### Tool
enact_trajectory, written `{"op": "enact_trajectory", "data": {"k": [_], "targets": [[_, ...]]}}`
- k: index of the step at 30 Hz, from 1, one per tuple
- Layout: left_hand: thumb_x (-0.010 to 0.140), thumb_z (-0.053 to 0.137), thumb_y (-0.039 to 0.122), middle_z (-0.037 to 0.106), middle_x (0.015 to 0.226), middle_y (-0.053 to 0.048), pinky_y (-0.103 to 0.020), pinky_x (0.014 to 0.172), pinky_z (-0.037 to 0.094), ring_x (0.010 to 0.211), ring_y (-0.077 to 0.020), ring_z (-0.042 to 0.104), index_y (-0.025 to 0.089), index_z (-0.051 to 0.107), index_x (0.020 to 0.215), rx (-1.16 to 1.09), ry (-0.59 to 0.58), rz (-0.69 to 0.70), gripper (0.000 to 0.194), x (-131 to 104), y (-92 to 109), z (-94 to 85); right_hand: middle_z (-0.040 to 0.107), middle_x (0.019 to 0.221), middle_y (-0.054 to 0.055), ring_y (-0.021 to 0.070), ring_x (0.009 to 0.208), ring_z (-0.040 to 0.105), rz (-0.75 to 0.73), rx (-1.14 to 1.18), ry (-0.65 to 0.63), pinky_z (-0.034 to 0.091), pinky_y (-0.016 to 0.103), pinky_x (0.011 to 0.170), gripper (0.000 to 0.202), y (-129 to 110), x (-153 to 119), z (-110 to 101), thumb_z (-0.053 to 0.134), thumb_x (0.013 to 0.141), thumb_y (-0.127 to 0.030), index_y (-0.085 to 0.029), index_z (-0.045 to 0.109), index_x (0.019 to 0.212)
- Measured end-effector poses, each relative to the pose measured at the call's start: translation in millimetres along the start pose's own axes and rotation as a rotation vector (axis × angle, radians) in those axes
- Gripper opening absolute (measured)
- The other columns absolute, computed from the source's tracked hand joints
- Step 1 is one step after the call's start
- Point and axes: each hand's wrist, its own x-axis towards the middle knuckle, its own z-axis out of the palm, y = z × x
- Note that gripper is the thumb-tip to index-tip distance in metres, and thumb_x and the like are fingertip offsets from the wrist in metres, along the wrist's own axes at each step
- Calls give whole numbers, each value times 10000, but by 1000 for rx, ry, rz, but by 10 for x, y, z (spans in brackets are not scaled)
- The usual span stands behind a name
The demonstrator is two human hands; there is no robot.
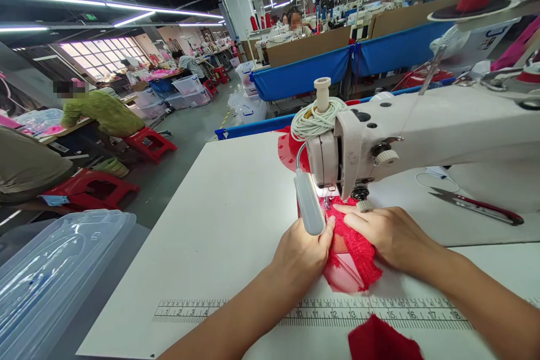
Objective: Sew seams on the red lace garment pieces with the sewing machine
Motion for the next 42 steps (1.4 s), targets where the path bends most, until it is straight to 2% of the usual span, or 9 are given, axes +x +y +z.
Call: {"op": "enact_trajectory", "data": {"k": [6, 9, 13, 21, 28, 32, 34, 37, 42], "targets": [[878, 410, 22, 673, 1002, -169, -274, 459, 479, 767, -238, 656, 118, 573, 1211, 1, 25, -22, 382, -25, 0, -3, 493, 569, -28, 136, 451, 393, 26, -25, 1, 166, 278, 446, 203, -20, 10, -19, 378, 844, -77, -205, 419, 692], [865, 410, 5, 666, 1024, -180, -289, 477, 495, 761, -238, 653, 116, 589, 1190, -7, 33, -12, 386, -30, -5, -8, 498, 570, -28, 139, 459, 404, 21, -35, 1, 165, 275, 446, 200, -25, 12, -20, 380, 822, -58, -206, 424, 695], [863, 409, 5, 670, 1004, -180, -300, 486, 503, 759, -247, 654, 104, 598, 1171, -17, 53, -12, 375, -20, -7, -24, 529, 593, -19, 141, 466, 414, 29, -33, -4, 166, 279, 453, 208, -22, 14, -17, 375, 854, -77, -203, 444, 705], [900, 390, 47, 668, 938, -156, -303, 517, 510, 785, -244, 645, 120, 585, 1194, -47, -9, -52, 360, 3, -7, -39, 558, 618, -9, 145, 471, 392, 34, -25, -35, 165, 282, 456, 215, -14, 33, -20, 359, 840, -68, -203, 481, 726], [899, 437, 68, 652, 1026, -143, -266, 524, 489, 807, -206, 635, 146, 578, 1186, -74, -55, -94, 329, 28, -21, -59, 416, 487, -34, 141, 426, 287, 36, -61, -60, 148, 274, 445, 188, -6, 75, -55, 400, 800, -72, -209, 521, 755], [865, 436, 6, 665, 986, -141, -268, 513, 472, 799, -199, 639, 98, 534, 1224, 42, -46, -25, 383, 10, -18, -27, 506, 561, -11, 133, 451, 336, 27, 0, 27, 185, 269, 459, 259, 17, 36, 32, 354, 818, -56, -196, 571, 838], [851, 435, -22, 671, 956, -145, -271, 519, 470, 800, -198, 641, 66, 515, 1235, 68, -22, 16, 402, 1, -19, -21, 562, 655, 14, 129, 492, 382, 8, 32, 101, 205, 274, 476, 292, 27, 13, 82, 317, 826, -28, -190, 556, 788], [848, 464, -15, 673, 912, -140, -282, 520, 457, 765, -205, 637, 75, 542, 1197, 43, 35, 26, 369, 1, -24, -39, 528, 656, 14, 121, 491, 355, -38, 14, 151, 205, 276, 471, 297, 36, 3, 98, 301, 835, -9, -182, 484, 678], [869, 475, 43, 648, 769, -90, -275, 488, 429, 628, -182, 582, 130, 598, 1125, -11, 76, -15, 297, 5, -29, -66, 483, 611, 1, 116, 477, 327, -57, -59, 181, 202, 266, 448, 283, 47, 23, 43, 329, 845, -20, -179, 466, 655]]}}
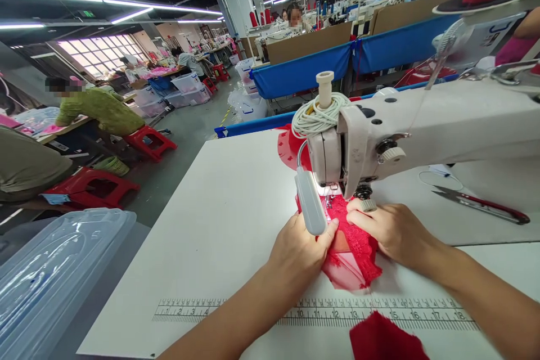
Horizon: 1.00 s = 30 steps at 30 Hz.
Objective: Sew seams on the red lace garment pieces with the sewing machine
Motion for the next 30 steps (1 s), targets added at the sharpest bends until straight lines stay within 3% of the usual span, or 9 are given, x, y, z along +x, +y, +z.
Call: {"op": "enact_trajectory", "data": {"k": [7, 15, 22, 26, 30], "targets": [[892, 446, 71, 656, 826, -110, -282, 489, 443, 665, -195, 595, 151, 624, 1115, -37, -25, -30, 296, 8, -9, 11, 464, 576, -2, 120, 472, 335, 18, -7, -24, 193, 270, 453, 257, -1, -15, 14, 349, 794, -3, -180, 473, 655], [891, 438, 69, 671, 934, -122, -286, 531, 463, 698, -185, 584, 171, 650, 1082, -91, -6, -65, 303, 10, -32, 26, 541, 744, 25, 138, 582, 384, 40, 23, -67, 215, 263, 492, 252, 10, -20, 46, 356, 694, 39, -184, 475, 697], [834, 433, 97, 664, 994, -153, -412, 711, 476, 821, -246, 615, 123, 618, 1132, -128, -21, -23, 352, 38, -95, -23, 505, 753, 41, 167, 667, 386, 97, 98, -88, 265, 268, 546, 307, 12, -26, 95, 330, 609, 72, -179, 484, 694], [848, 392, 89, 656, 967, -144, -380, 665, 485, 818, -238, 616, 117, 631, 1070, -135, -34, -16, 327, 63, -85, -48, 518, 803, 54, 181, 705, 420, 101, 147, -176, 337, 275, 605, 224, -4, 14, 5, 409, 722, -4, -175, 547, 766], [832, 382, -6, 610, 749, -81, -272, 460, 414, 624, -172, 564, 101, 629, 952, -18, 7, 47, 294, 78, -28, -63, 516, 813, 55, 197, 709, 412, 135, 92, -208, 323, 295, 626, 141, -50, 22, -62, 458, 835, -157, -211, 587, 843]]}}
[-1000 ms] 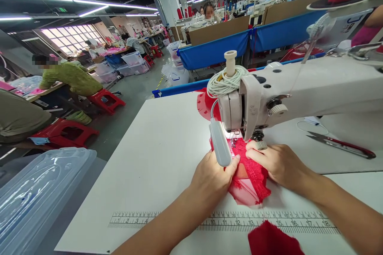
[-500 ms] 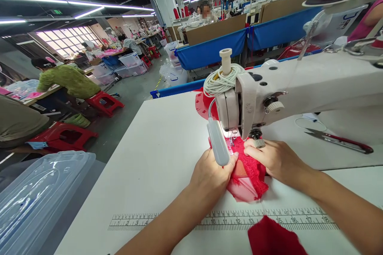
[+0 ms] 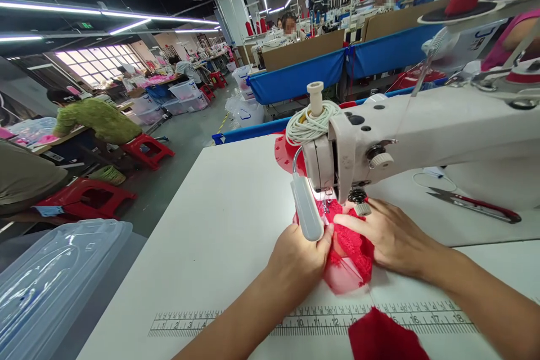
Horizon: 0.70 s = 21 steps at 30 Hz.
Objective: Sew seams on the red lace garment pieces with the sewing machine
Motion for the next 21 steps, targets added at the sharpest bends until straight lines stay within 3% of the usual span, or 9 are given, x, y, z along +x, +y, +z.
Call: {"op": "enact_trajectory", "data": {"k": [4, 8, 9, 11, 14, 17, 21], "targets": [[770, 392, -76, 548, 662, -32, -236, 392, 337, 554, -132, 505, 131, 567, 716, -29, 90, 83, 276, -2, 20, -41, 507, 755, 48, 191, 674, 388, -13, -24, 44, 290, 301, 628, 134, -15, -9, 5, 453, 774, -122, -208, 548, 734], [773, 365, -59, 626, 1020, -112, -215, 413, 388, 660, -121, 563, 125, 550, 814, -263, -43, 68, 265, -9, -34, -58, 556, 767, 53, 172, 646, 398, -132, -10, 142, 277, 306, 621, 162, -21, -13, 26, 427, 764, -96, -183, 548, 700], [772, 366, -48, 622, 1049, -113, -214, 429, 409, 657, -117, 560, 125, 545, 857, -345, -75, 26, 263, -1, -53, -55, 580, 798, 52, 163, 638, 399, -157, 7, 154, 276, 304, 617, 172, -27, -16, 32, 418, 765, -83, -178, 543, 695], [745, 379, -33, 627, 912, -71, -223, 470, 446, 617, -118, 531, 140, 529, 900, -506, -115, -103, 277, 31, -92, -49, 594, 786, 35, 144, 600, 385, -148, 87, 163, 271, 291, 591, 176, -41, -23, 49, 402, 754, -63, -174, 516, 680], [714, 372, -34, 526, 645, 13, -229, 493, 461, 552, -120, 488, 157, 517, 965, -762, -171, -332, 347, 98, -135, -52, 498, 620, -1, 121, 534, 354, 34, 283, 194, 264, 253, 522, 193, -53, -22, 89, 412, 809, -118, -184, 433, 628], [741, 349, -19, 494, 646, 13, -227, 511, 452, 590, -122, 491, 175, 513, 927, -1020, -169, -476, 314, 143, -142, -67, 433, 569, -8, 110, 513, 359, 210, 405, 230, 278, 233, 488, 355, -58, 1, 132, 436, 908, -267, -191, 337, 575], [807, 387, 61, 460, 685, 1, -226, 510, 396, 621, -115, 433, 181, 457, 757, -1191, -238, -556, 147, 168, -102, -74, 421, 555, -7, 109, 513, 361, 249, 451, 244, 300, 235, 500, 447, -78, 29, 156, 420, 944, -370, -188, 304, 552]]}}
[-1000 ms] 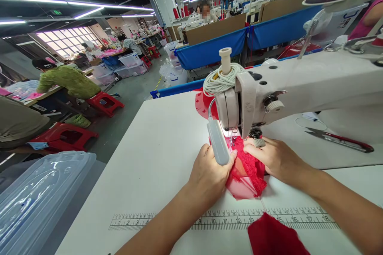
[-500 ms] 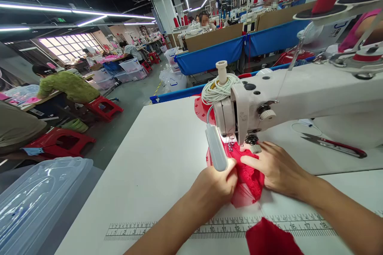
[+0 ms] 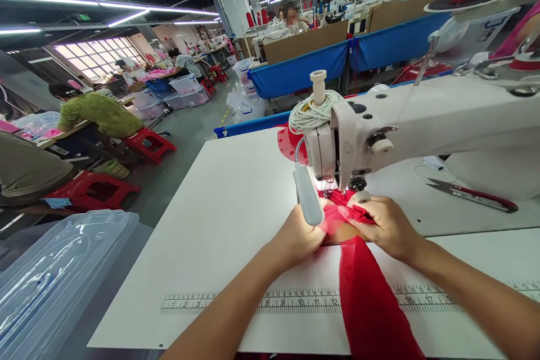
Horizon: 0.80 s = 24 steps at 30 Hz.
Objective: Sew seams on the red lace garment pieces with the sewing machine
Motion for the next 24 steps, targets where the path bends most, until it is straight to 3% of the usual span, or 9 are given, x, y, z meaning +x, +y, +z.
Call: {"op": "enact_trajectory", "data": {"k": [2, 6, 9, 12, 15, 17, 20, 24], "targets": [[767, 456, 59, 455, 702, 7, -224, 535, 382, 644, -114, 419, 178, 450, 750, 18, -10, -5, 121, 4, 4, 34, 392, 539, -13, 103, 497, 329, -20, -1, 21, 289, 233, 483, 478, -6, -2, 3, 428, 938, -400, -185, 288, 534], [789, 524, 138, 413, 671, 24, -239, 561, 365, 629, -114, 390, 185, 402, 681, 137, 106, 48, 170, 19, -34, 120, 447, 573, -9, 100, 496, 332, -107, -51, 7, 274, 229, 475, 458, 6, -20, -4, 425, 941, -426, -181, 378, 557], [863, 450, 182, 440, 684, 5, -253, 591, 378, 646, -124, 424, 175, 455, 663, 272, 134, 171, 200, 17, -105, 172, 441, 569, -17, 103, 496, 347, -189, -98, -16, 262, 233, 473, 388, 14, -34, -22, 433, 942, -367, -182, 433, 601], [818, 431, 119, 451, 670, -1, -249, 554, 357, 621, -122, 427, 171, 533, 698, 447, 182, 319, 167, -7, -180, 198, 446, 585, -21, 107, 497, 352, -241, -118, -60, 257, 238, 469, 305, 3, -47, -69, 441, 931, -305, -183, 467, 652], [764, 395, 53, 432, 615, 7, -248, 480, 297, 568, -121, 396, 173, 582, 761, 616, 272, 444, 222, -44, -216, 206, 525, 688, -3, 115, 537, 408, -271, -179, -123, 273, 233, 485, 89, -4, -69, -125, 466, 851, -165, -184, 537, 800], [729, 355, 6, 442, 604, 10, -250, 434, 235, 541, -120, 381, 178, 601, 817, 697, 315, 498, 313, -70, -213, 210, 559, 756, 13, 126, 579, 447, -290, -238, -135, 281, 234, 500, 194, 1, -86, -145, 444, 767, -62, -187, 553, 868], [697, 344, -36, 455, 616, 12, -256, 402, 167, 528, -114, 383, 175, 592, 808, 790, 307, 525, 344, -100, -192, 221, 535, 718, 21, 145, 588, 436, -324, -320, -98, 259, 257, 495, 266, 6, -103, -140, 388, 673, 1, -181, 539, 795], [736, 391, -40, 491, 677, -3, -236, 390, 171, 569, -121, 436, 163, 581, 819, 878, 268, 542, 291, -127, -163, 237, 505, 687, 28, 157, 593, 395, -346, -341, -59, 246, 277, 505, 237, -14, -98, -110, 367, 678, 10, -178, 506, 718]]}}
